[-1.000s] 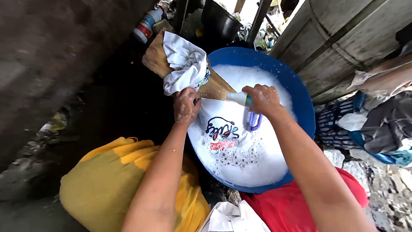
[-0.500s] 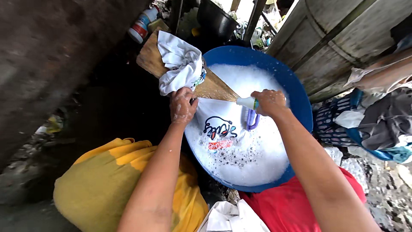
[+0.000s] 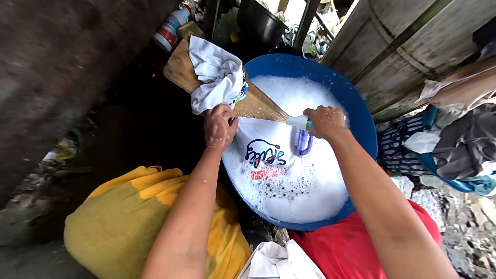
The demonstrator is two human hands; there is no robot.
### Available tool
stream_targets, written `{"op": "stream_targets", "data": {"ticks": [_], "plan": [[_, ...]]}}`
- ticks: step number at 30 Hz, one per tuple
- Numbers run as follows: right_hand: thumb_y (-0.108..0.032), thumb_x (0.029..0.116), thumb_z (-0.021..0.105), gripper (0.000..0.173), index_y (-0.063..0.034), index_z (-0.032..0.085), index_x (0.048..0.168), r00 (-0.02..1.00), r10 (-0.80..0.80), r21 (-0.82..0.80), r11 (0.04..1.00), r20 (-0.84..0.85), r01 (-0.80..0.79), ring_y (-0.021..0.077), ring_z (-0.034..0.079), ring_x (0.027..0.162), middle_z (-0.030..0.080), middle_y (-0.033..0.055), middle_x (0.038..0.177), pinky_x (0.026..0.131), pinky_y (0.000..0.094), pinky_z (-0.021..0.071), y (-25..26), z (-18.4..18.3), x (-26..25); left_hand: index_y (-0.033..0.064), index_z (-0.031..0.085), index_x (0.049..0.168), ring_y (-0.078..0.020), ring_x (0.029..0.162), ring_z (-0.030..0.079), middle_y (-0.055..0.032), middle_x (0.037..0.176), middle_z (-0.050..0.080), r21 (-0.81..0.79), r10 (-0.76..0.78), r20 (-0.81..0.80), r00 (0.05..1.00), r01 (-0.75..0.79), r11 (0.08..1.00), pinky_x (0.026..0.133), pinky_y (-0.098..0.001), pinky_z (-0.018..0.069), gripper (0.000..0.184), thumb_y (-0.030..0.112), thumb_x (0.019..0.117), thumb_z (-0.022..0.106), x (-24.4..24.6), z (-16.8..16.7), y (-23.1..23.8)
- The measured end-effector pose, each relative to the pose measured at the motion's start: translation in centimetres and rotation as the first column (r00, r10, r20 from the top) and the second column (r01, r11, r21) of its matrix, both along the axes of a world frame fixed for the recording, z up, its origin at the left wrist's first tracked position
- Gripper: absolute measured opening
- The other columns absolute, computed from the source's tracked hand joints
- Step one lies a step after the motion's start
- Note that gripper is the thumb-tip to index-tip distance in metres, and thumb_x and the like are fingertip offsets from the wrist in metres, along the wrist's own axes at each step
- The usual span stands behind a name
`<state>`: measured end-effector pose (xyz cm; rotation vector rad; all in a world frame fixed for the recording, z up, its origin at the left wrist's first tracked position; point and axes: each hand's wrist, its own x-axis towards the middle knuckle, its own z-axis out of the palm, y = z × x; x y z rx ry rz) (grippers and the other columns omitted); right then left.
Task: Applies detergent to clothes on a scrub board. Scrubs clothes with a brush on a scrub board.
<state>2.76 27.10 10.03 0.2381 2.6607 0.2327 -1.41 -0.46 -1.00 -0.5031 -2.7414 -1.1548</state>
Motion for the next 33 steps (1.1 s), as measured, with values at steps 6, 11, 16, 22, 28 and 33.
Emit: {"op": "stream_targets", "data": {"ticks": [6, 11, 16, 22, 28, 33], "plan": [[-0.011, 0.0861, 0.078, 0.06, -0.0169, 0.059, 0.143, 1.0, 0.019, 0.002, 1.0, 0.0, -0.019, 0.0527, 0.057, 0.122, 0.06, 0.0309, 0.133, 0.095, 0.0702, 0.0419, -0.7, 0.1, -0.2, -0.0048, 0.074, 0.104, -0.0431, 0.126, 0.056, -0.0232, 0.128, 0.065, -0.001, 0.004, -0.005, 1.0, -0.004, 1.0, 0.109, -0.0568, 0.0393, 0.022, 0.013, 0.0962, 0.065, 0.0, 0.0, 0.0], [-0.012, 0.0867, 0.077, 0.059, -0.0174, 0.06, 0.143, 1.0, 0.022, 0.018, 1.0, 0.004, -0.022, 0.0507, 0.058, 0.123, 0.061, 0.0296, 0.133, 0.096, 0.0689, 0.0422, -0.6, 0.1, -0.3, -0.0047, 0.074, 0.104, -0.0437, 0.125, 0.057, -0.0231, 0.127, 0.066, -0.002, 0.006, -0.02, 1.0, -0.006, 1.0, 0.108, -0.0569, 0.0403, 0.022, 0.013, 0.0962, 0.065, 0.0, -0.1, 0.0], [-0.011, 0.0857, 0.078, 0.06, -0.0173, 0.06, 0.143, 1.0, 0.025, 0.026, 0.999, 0.018, -0.025, 0.0513, 0.057, 0.123, 0.061, 0.0297, 0.133, 0.095, 0.07, 0.0419, -0.5, 0.0, -0.1, -0.0053, 0.074, 0.104, -0.0436, 0.125, 0.056, -0.0236, 0.127, 0.065, 0.002, 0.007, -0.015, 1.0, -0.007, 1.0, 0.109, -0.0571, 0.0396, 0.021, 0.012, 0.0959, 0.065, 0.1, 0.0, 0.1], [-0.009, 0.0857, 0.077, 0.057, -0.014, 0.062, 0.141, 1.0, 0.023, 0.001, 1.0, -0.014, -0.023, 0.0543, 0.057, 0.122, 0.06, 0.033, 0.132, 0.095, 0.0727, 0.0405, -0.3, 0.0, 0.1, -0.005, 0.074, 0.105, -0.0435, 0.125, 0.057, -0.0239, 0.126, 0.066, 0.003, -0.001, -0.016, 1.0, 0.001, 1.0, 0.108, -0.0573, 0.0398, 0.022, 0.013, 0.096, 0.065, 0.0, -0.1, 0.0], [-0.01, 0.0867, 0.077, 0.056, -0.0161, 0.062, 0.141, 0.998, 0.058, -0.042, 0.997, -0.034, -0.06, 0.0522, 0.058, 0.121, 0.061, 0.031, 0.131, 0.096, 0.0704, 0.0416, -2.1, 0.5, -0.3, -0.0047, 0.074, 0.104, -0.0429, 0.125, 0.057, -0.0228, 0.126, 0.066, 0.002, 0.01, -0.018, 1.0, -0.01, 1.0, 0.108, -0.056, 0.0402, 0.022, 0.014, 0.0958, 0.066, 0.0, 0.0, 0.0], [-0.009, 0.0857, 0.076, 0.06, -0.018, 0.06, 0.143, 0.984, 0.165, -0.073, 0.983, -0.072, -0.171, 0.0512, 0.058, 0.12, 0.062, 0.0301, 0.13, 0.096, 0.0675, 0.0423, -5.6, 1.3, -1.1, -0.0046, 0.074, 0.102, -0.0428, 0.123, 0.058, -0.0229, 0.125, 0.066, 0.01, 0.01, -0.037, 0.999, -0.009, 1.0, 0.107, -0.0559, 0.0414, 0.02, 0.012, 0.0947, 0.066, 0.0, -0.1, 0.0]]}}
